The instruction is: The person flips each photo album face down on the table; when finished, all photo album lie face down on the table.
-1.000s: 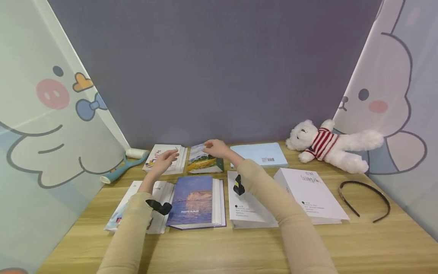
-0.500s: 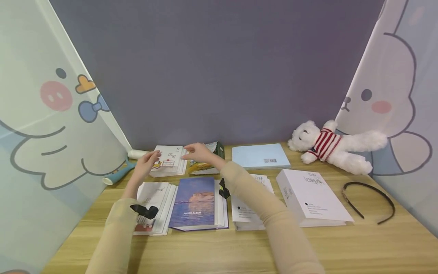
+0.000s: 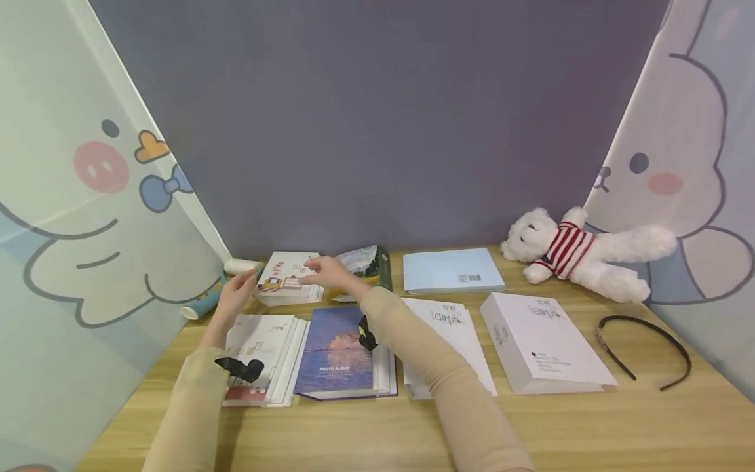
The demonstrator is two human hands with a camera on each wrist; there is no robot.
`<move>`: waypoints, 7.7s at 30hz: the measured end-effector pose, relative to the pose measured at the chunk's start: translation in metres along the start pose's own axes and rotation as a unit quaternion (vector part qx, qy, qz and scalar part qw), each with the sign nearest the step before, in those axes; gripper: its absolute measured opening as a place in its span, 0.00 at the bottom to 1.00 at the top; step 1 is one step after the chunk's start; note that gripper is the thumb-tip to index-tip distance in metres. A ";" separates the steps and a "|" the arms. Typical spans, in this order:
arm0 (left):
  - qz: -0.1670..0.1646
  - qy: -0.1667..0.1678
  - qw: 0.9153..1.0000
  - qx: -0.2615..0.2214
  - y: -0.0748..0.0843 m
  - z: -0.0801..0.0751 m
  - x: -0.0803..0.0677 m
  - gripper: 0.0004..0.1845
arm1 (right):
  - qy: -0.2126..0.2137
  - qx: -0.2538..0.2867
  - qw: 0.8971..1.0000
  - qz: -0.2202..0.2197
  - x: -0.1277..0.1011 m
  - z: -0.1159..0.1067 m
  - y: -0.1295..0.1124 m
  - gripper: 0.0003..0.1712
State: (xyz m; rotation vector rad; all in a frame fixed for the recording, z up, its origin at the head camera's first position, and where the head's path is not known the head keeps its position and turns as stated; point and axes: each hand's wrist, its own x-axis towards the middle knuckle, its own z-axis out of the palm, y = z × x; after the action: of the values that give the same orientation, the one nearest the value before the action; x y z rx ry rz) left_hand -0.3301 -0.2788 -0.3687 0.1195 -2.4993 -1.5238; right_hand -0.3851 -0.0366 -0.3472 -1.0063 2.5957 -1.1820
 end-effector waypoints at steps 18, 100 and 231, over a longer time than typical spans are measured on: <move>-0.058 -0.059 0.996 0.029 -0.027 0.003 0.005 0.29 | -0.106 -0.026 0.993 0.042 0.006 0.030 0.004 0.36; -0.016 0.043 0.968 -0.247 0.010 0.011 0.003 0.26 | -0.027 0.110 0.992 0.051 0.018 0.049 -0.024 0.29; 0.002 -0.114 0.988 0.102 -0.019 0.030 0.014 0.26 | -0.050 0.087 0.984 0.147 0.007 0.043 -0.001 0.32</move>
State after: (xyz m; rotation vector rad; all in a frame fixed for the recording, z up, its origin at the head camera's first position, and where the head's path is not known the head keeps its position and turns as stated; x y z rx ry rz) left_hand -0.3515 -0.2639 -0.3965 -0.0296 -2.8285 -1.3448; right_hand -0.3743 -0.0679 -0.3747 -0.6064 2.4072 -1.2193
